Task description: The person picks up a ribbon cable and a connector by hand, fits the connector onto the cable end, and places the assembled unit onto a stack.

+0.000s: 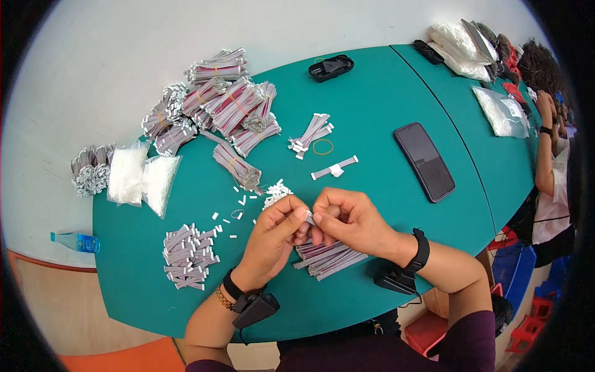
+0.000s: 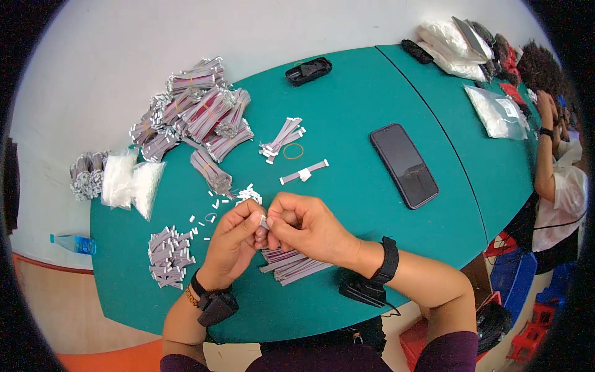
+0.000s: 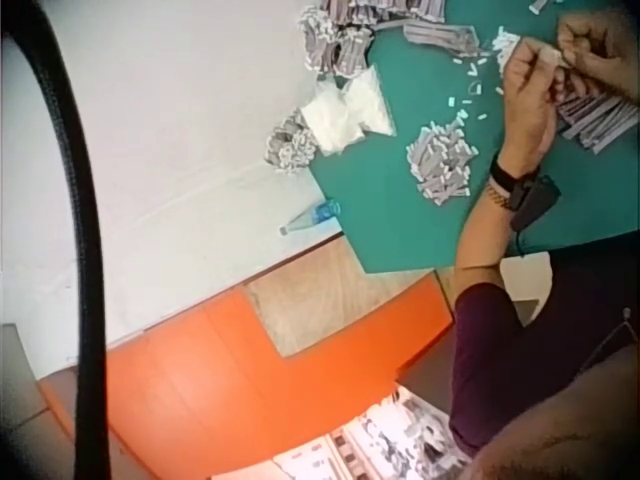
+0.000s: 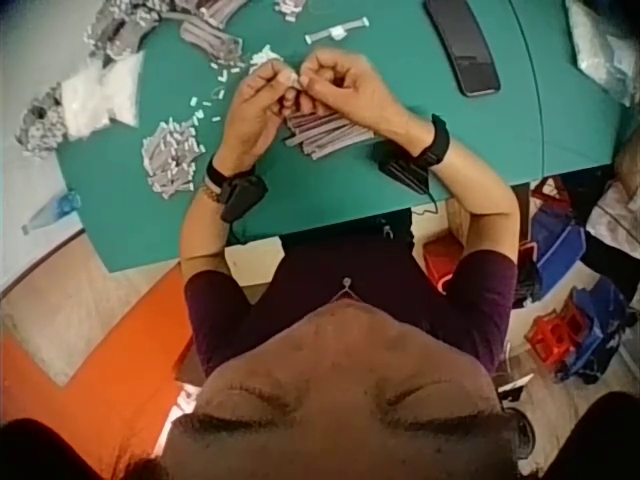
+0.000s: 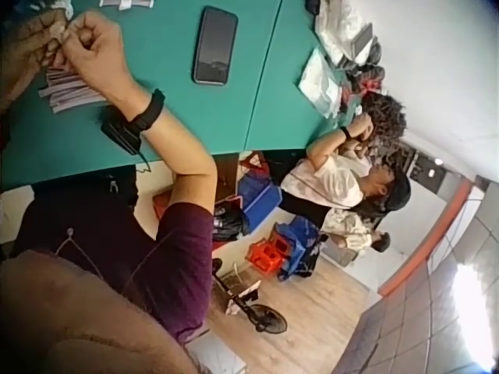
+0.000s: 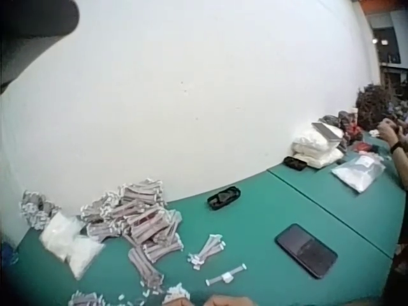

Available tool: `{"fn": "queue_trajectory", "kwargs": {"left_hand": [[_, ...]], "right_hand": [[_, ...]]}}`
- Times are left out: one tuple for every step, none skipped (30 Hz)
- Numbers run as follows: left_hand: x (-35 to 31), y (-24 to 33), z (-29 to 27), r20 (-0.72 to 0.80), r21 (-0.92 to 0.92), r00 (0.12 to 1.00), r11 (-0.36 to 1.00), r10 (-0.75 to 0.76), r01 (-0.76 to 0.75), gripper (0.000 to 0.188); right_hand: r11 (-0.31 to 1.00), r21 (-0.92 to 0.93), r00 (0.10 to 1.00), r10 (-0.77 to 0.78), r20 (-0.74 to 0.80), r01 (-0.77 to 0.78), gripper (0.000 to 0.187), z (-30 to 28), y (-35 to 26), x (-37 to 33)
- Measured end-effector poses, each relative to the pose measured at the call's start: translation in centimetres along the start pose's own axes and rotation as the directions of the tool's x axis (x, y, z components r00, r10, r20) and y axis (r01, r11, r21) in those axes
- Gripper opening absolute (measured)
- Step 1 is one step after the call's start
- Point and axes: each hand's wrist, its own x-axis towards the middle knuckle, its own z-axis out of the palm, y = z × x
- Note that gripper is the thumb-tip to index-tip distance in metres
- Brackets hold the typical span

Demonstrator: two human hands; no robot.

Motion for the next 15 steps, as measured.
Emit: {"fn": "queue_trajectory", "kwargs": {"left_hand": [[0.00, 0.02, 0.06, 0.000, 0.002, 1.000, 1.000, 0.000, 0.000, 0.016], [-0.01, 0.02, 0.09, 0.000, 0.005, 1.000, 1.000, -0.001, 0.001, 0.016], [0.01, -0.02, 0.08, 0.000, 0.005, 1.000, 1.000, -0.001, 0.001, 0.016], [0.04, -0.06, 0.00, 0.000, 0.011, 1.000, 1.000, 0.006, -0.006, 0.016], [0.07, -0.11, -0.08, 0.000, 0.018, 1.000, 1.000, 0.014, -0.014, 0.016], [0.08, -0.12, -0.13, 0.000, 0.025, 1.000, 0.999, 0.022, -0.022, 0.016], [0.07, -0.10, -0.11, -0.001, 0.025, 1.000, 0.999, 0.022, -0.022, 0.016], [0.07, -0.06, -0.07, 0.001, 0.039, 1.000, 0.999, 0.017, -0.017, 0.017], [0.05, -0.04, 0.00, 0.002, 0.052, 1.000, 0.999, 0.012, -0.012, 0.018], [0.03, -0.02, 0.06, 0.004, 0.065, 1.000, 0.998, 0.006, -0.006, 0.019], [0.00, 0.01, 0.12, 0.003, 0.065, 1.000, 0.998, 0.006, -0.006, 0.019], [-0.03, 0.04, 0.19, 0.002, 0.041, 1.000, 0.999, -0.003, 0.003, 0.018], [-0.05, 0.06, 0.24, 0.000, 0.017, 1.000, 1.000, -0.012, 0.012, 0.017], [-0.06, 0.07, 0.25, 0.000, -0.008, 1.000, 1.000, -0.021, 0.021, 0.017], [-0.05, 0.07, 0.24, 0.000, -0.008, 1.000, 1.000, -0.021, 0.021, 0.017]], "right_hand": [[1.000, -0.003, 1.000, 0.001, -0.003, -0.001, 0.010, 0.00, -0.01, -0.02], [1.000, -0.007, 1.000, 0.002, -0.005, -0.002, 0.010, 0.00, -0.02, -0.03], [1.000, -0.006, 1.000, 0.002, -0.006, -0.002, 0.010, -0.01, -0.03, -0.05], [1.000, -0.007, 1.000, 0.009, -0.008, -0.009, 0.010, 0.00, -0.05, -0.02], [1.000, -0.007, 1.000, 0.015, -0.010, -0.015, 0.010, 0.00, -0.05, 0.00], [1.000, -0.007, 1.000, 0.022, -0.013, -0.022, 0.010, 0.01, -0.05, 0.02], [1.000, -0.006, 1.000, 0.021, -0.012, -0.021, 0.010, 0.01, -0.03, 0.03], [1.000, -0.003, 1.000, 0.014, -0.012, -0.014, 0.010, 0.02, 0.00, 0.01], [1.000, 0.000, 1.000, 0.007, -0.013, -0.007, 0.010, 0.02, 0.04, -0.02], [1.000, 0.003, 1.000, 0.000, -0.014, 0.000, 0.010, 0.03, 0.06, -0.04], [1.000, 0.003, 1.000, 0.000, -0.013, 0.000, 0.010, 0.03, 0.03, -0.04], [1.000, -0.006, 1.000, -0.002, -0.008, 0.002, 0.010, 0.04, -0.04, -0.03], [1.000, -0.015, 1.000, -0.005, -0.002, 0.005, 0.010, 0.04, -0.12, -0.03], [1.000, -0.025, 1.000, -0.008, 0.003, 0.008, 0.010, 0.05, -0.17, -0.02], [1.000, -0.025, 1.000, -0.008, 0.003, 0.008, 0.010, 0.07, -0.18, -0.02]]}}
